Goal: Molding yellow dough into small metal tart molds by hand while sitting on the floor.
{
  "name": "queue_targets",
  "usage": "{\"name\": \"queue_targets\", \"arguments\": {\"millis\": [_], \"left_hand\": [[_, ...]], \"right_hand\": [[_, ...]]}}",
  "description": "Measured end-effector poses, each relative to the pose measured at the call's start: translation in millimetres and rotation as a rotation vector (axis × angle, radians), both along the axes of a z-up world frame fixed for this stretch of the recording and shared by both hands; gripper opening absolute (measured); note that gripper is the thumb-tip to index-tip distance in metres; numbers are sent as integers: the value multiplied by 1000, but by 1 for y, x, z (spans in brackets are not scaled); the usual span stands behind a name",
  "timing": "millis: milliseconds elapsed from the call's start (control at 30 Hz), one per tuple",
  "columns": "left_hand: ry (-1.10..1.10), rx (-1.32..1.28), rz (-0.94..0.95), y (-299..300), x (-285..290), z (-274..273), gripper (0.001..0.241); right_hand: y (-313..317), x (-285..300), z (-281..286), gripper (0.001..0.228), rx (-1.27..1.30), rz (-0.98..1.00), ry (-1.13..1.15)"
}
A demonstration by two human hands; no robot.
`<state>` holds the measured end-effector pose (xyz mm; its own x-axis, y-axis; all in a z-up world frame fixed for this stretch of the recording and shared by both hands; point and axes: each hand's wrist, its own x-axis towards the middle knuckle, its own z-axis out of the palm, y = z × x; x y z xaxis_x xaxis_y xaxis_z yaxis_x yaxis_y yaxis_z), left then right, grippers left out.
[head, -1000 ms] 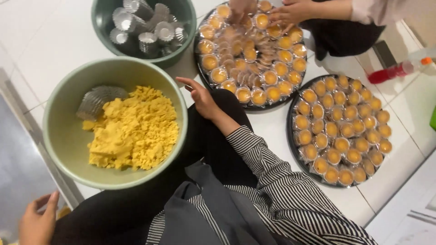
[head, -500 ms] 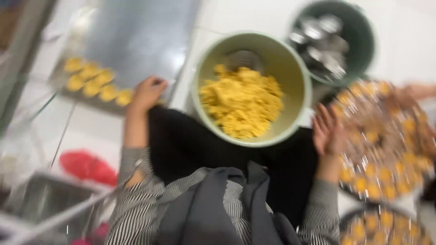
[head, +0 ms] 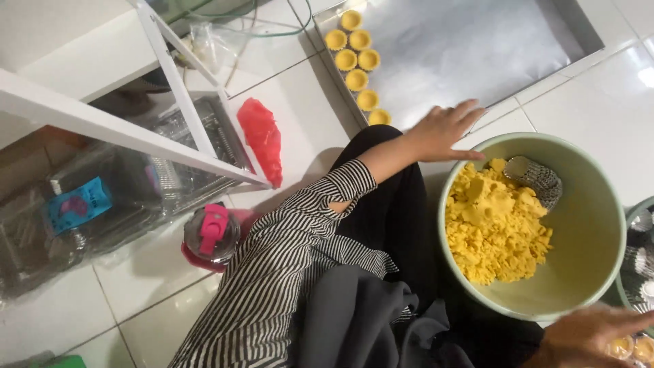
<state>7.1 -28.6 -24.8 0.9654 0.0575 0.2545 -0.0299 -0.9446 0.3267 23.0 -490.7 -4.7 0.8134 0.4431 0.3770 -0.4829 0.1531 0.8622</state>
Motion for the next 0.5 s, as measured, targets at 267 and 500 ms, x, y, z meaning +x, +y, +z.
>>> {"name": "queue_targets", "arguments": {"millis": [267, 500], "left_hand": [[-11, -1758, -472, -129, 54, -1, 99], [682, -2417, -323, -156, 82, -39, 122]], "right_hand": [[96, 5, 17, 126, -1225, -380, -452], [76, -4, -1, 121, -1673, -343, -143]]}}
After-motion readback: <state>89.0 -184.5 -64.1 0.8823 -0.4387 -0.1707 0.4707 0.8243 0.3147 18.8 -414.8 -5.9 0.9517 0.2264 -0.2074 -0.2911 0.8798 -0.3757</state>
